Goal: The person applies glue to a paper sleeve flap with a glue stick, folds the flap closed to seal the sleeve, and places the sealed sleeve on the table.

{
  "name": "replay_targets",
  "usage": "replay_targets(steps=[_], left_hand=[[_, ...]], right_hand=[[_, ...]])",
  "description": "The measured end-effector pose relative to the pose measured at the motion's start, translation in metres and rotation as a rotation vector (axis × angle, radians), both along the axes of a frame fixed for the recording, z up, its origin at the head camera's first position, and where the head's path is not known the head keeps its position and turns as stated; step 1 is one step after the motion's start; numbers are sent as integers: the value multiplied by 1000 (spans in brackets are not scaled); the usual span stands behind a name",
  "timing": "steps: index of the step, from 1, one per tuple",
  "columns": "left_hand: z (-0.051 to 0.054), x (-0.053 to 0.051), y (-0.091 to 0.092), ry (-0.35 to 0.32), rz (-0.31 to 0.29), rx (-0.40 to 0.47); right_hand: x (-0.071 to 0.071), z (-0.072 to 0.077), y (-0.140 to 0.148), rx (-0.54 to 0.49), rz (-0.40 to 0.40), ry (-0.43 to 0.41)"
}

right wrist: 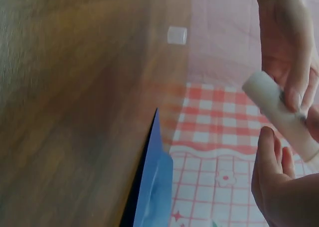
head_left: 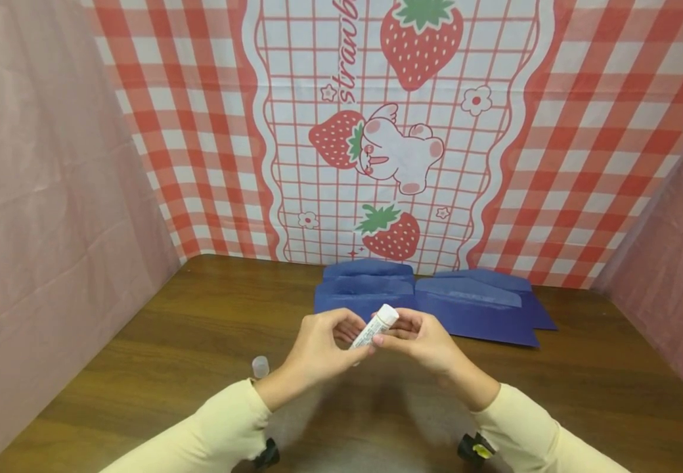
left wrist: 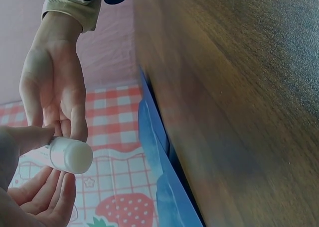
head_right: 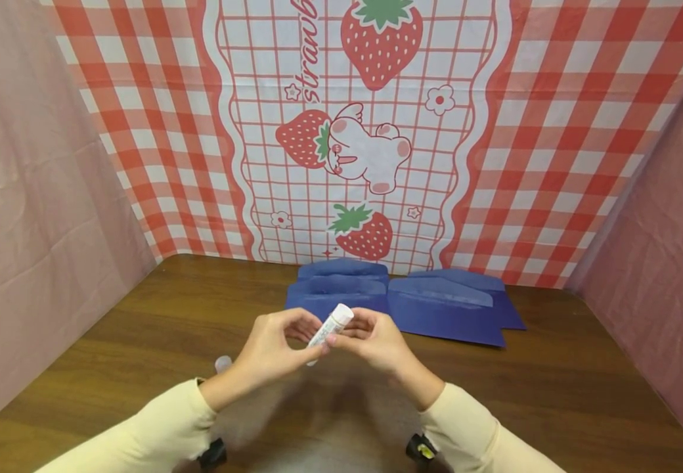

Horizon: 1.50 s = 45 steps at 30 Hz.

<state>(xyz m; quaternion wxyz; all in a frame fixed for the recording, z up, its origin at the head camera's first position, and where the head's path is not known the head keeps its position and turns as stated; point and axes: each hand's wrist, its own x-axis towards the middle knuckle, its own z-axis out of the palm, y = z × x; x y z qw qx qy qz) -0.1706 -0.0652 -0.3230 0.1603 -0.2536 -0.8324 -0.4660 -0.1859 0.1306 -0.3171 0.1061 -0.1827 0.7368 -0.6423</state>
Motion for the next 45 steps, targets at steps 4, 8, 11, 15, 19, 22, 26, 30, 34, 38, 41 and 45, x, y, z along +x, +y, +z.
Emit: replay_targets(steps=[4,8,11,15,19,22,26,30,34,38,41,45], left_hand=[[0,0,1,9,9,2],[2,0,-1,1,-4,-19],[7,-3,-5,-10,-1,-59],[21,-18,-11,-71,27,-124],[36,-46,-12,-146,36,-208],[43,-69,-10,-159,34,-320],[42,-100,-10,-134,21,-469],[26,-128,-14,-119,33,-597],[6,-151,-20,-163,96,-684],[-9,-167,-27,-227,169,-706],[-16,-177,-31,-258,203,-733],[-22,-185,-35,-287,229,-778]], right_hand=[[3,0,-4,-1,-68,-10],[1,0,-4,3,-104,-1],[-4,1,0,8,-125,3],[-16,2,11,39,-174,6],[-30,4,22,74,-230,16],[-43,6,29,97,-267,35],[-57,8,37,185,-324,87],[-65,8,45,276,-374,131],[-70,6,50,305,-392,130],[-73,3,51,299,-406,113],[-75,2,51,291,-412,109],[-76,3,49,284,-412,115]])
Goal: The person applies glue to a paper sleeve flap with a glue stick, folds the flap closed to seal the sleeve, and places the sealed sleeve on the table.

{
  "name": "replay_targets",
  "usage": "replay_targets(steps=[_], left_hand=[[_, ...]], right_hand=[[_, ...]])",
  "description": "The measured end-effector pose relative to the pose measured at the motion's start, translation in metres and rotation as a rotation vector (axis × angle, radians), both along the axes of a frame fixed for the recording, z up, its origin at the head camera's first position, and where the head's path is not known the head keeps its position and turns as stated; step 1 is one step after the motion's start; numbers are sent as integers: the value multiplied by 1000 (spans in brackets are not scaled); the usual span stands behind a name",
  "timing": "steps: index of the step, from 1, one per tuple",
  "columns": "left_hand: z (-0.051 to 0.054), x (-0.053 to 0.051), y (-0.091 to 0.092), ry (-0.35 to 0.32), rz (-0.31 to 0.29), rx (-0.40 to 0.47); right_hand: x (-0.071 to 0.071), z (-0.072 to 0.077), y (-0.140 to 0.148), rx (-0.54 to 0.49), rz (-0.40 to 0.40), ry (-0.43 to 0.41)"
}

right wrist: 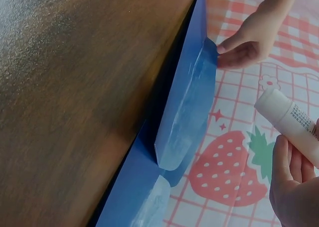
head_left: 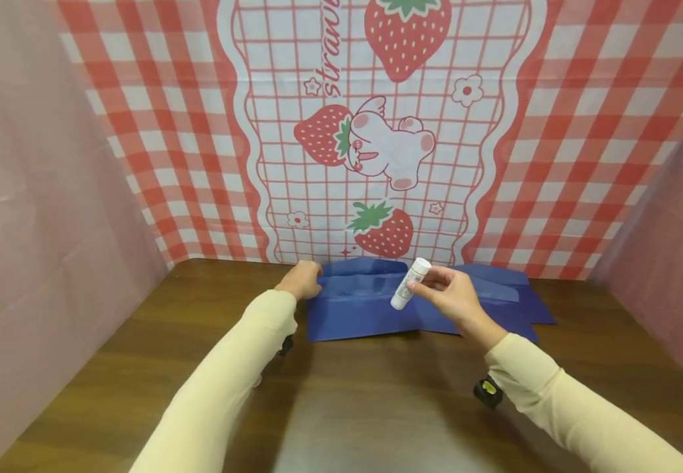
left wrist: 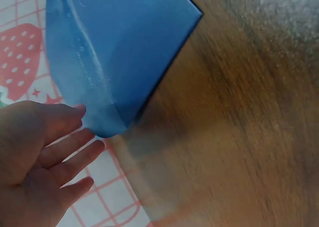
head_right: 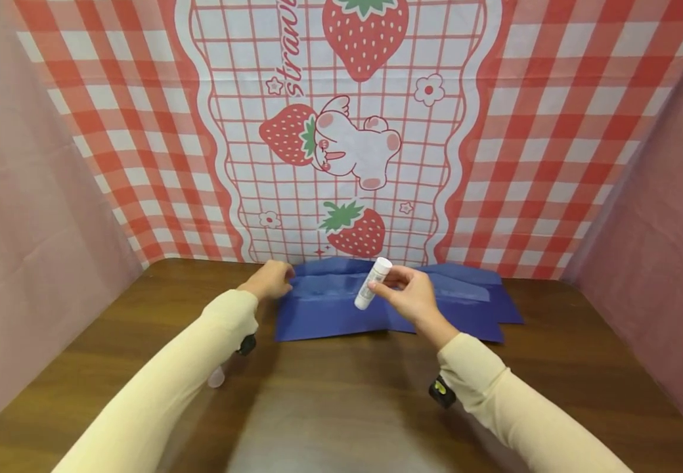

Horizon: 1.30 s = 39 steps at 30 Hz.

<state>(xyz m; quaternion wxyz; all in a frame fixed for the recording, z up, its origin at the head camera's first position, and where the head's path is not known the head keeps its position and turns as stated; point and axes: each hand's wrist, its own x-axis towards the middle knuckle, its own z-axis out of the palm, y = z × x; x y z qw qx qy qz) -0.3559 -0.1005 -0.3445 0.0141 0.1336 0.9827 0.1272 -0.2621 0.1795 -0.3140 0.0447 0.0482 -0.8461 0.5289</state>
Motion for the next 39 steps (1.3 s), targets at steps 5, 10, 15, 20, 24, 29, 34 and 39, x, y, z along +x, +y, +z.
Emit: replay_targets(steps=[5,10,15,20,24,29,34,39], left_hand=[[-2,-3,-5,-15,28,-30],[-1,-4,-9,3,2,-9],[1,0,-18,16,-38,20],[3,7,-24,19,-122,38],[3,12,-25,32,-207,39],[1,22,-24,-4,-259,53],[0,35,-24,10,-300,54],[3,49,-19,39,-361,74]], right_hand=[[1,2,-1,-13,6,-4],[2,3,1,-23,-8,-27],[4,6,1,-30,-2,-50],[8,9,3,-71,17,-68],[12,8,5,-124,47,-68],[17,5,4,-160,70,-64],[18,-1,1,-123,71,-70],[19,-2,-2,-125,94,-82]])
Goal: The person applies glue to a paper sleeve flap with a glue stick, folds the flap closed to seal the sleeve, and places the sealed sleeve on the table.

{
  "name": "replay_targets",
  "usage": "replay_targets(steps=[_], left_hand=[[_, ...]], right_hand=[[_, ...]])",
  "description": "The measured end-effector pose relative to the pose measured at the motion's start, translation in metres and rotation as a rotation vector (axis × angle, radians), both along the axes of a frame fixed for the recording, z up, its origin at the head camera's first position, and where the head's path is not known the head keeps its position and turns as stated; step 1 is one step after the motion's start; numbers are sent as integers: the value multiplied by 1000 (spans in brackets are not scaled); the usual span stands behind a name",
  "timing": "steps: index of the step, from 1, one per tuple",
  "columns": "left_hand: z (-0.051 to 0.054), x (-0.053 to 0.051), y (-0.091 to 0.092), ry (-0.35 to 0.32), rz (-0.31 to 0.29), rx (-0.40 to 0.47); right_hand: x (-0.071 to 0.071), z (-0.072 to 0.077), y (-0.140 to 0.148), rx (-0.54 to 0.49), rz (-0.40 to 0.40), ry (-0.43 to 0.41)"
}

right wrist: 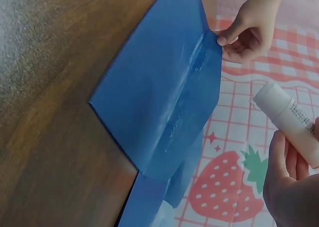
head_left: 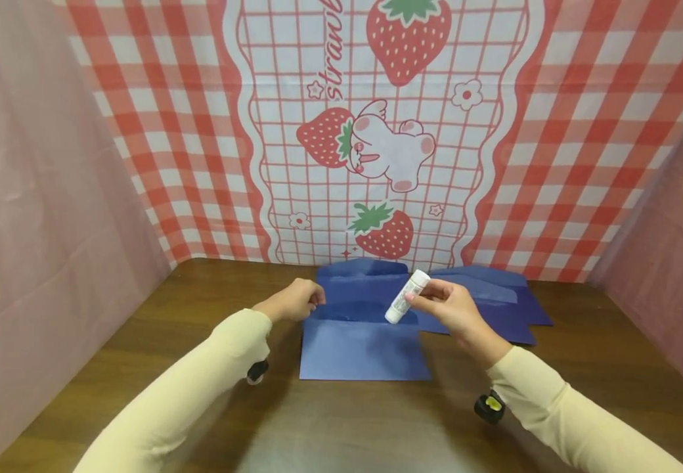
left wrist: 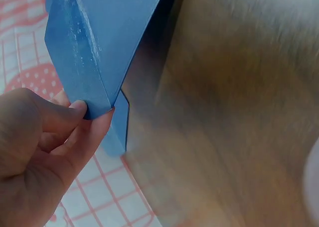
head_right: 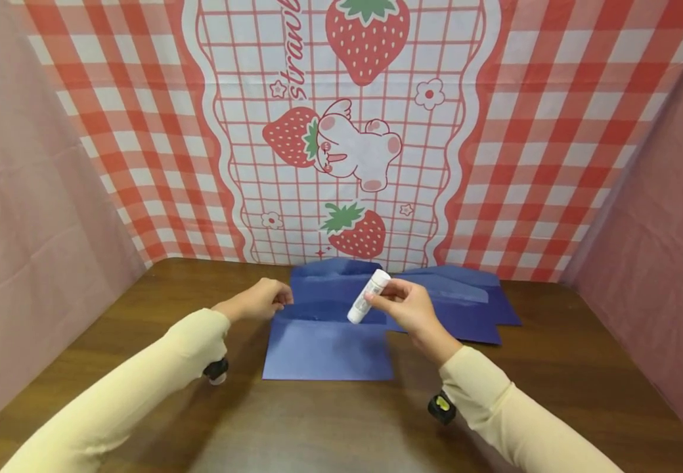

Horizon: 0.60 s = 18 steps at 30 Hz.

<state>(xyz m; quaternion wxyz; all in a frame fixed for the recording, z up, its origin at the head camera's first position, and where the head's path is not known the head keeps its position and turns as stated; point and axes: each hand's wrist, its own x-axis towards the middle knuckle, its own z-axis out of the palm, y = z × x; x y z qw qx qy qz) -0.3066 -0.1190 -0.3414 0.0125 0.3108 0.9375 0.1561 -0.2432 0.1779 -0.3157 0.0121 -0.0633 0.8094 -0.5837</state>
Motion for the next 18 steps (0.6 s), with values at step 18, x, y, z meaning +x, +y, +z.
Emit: replay_targets(steps=[18], left_hand=[[-8,59,12,-112,-87,100]], right_hand=[[22,-6,-19,18,174,13]])
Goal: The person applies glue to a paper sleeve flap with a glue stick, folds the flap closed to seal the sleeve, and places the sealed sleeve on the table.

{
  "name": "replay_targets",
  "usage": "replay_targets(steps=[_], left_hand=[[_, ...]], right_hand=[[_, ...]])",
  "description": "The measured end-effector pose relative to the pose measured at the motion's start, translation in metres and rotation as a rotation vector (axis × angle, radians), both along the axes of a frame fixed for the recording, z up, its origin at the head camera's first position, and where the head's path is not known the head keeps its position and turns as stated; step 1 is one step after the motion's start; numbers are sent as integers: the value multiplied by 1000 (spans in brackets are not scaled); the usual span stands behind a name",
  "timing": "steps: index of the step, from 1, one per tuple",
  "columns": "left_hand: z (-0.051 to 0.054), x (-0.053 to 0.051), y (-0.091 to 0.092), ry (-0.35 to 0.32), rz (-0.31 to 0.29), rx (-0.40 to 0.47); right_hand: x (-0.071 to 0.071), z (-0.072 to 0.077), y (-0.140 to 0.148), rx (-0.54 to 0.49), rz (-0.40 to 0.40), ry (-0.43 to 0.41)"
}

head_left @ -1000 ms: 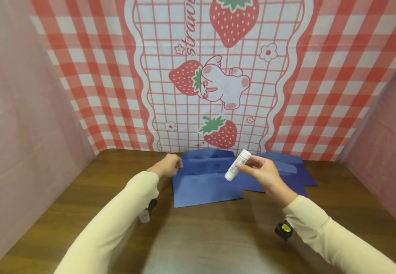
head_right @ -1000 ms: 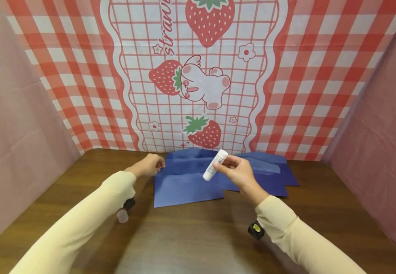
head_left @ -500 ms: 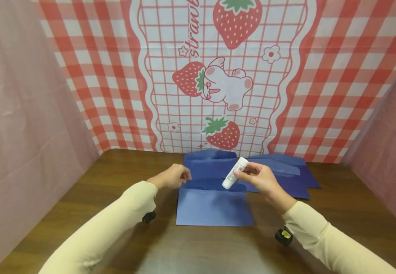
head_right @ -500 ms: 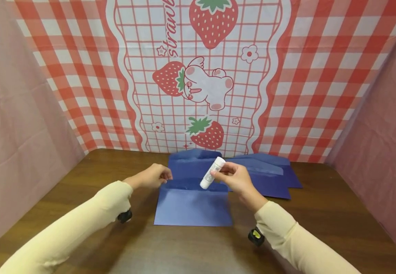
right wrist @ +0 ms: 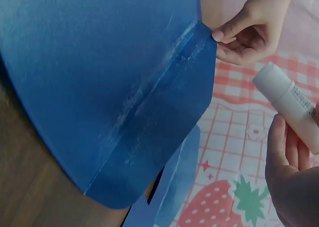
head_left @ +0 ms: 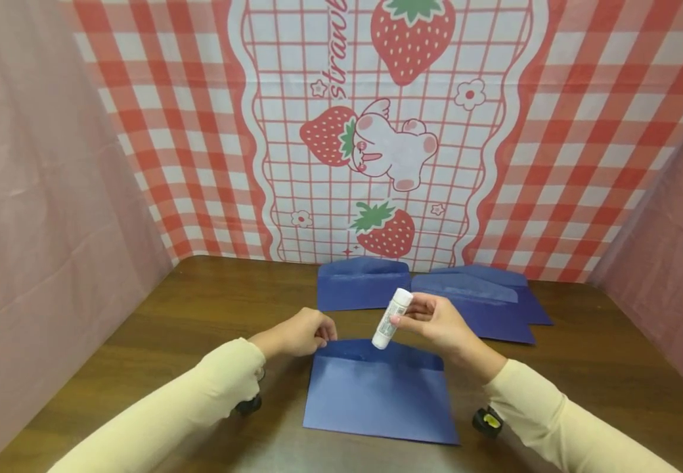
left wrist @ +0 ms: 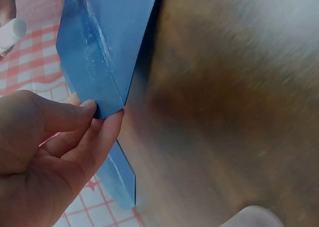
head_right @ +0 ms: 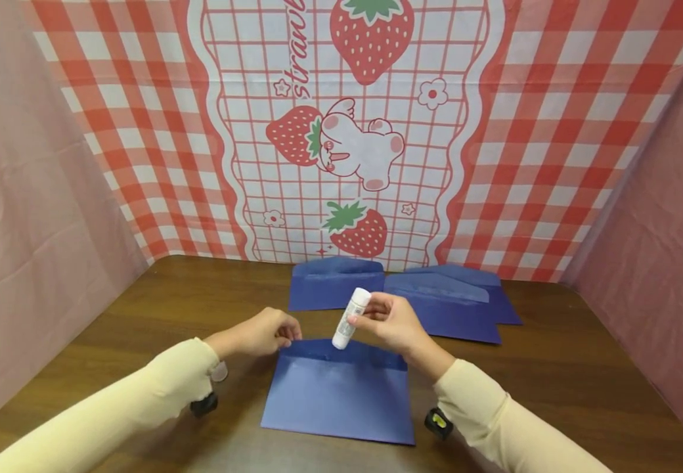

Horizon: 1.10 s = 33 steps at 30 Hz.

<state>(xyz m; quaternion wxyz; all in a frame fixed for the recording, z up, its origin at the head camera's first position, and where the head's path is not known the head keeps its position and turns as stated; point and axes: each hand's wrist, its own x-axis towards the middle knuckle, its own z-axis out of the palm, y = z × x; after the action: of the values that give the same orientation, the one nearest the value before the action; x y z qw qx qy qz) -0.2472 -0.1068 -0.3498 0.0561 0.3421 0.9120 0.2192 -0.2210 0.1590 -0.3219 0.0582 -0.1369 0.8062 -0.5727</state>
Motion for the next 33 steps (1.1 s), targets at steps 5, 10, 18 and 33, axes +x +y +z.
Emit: replay_targets(steps=[5,10,18,33], left_hand=[[-8,9,-3,67,-11,46],[-10,19,-5,165,13,42],[-5,50,-15,290,-52,-54],[-17,95,-12,401,-134,-270]], right_hand=[[7,-6,-10,-3,94,66],[11,-10,-20,-15,164,134],[9,-18,-30,26,234,223],[2,-28,-76,252,297,383]])
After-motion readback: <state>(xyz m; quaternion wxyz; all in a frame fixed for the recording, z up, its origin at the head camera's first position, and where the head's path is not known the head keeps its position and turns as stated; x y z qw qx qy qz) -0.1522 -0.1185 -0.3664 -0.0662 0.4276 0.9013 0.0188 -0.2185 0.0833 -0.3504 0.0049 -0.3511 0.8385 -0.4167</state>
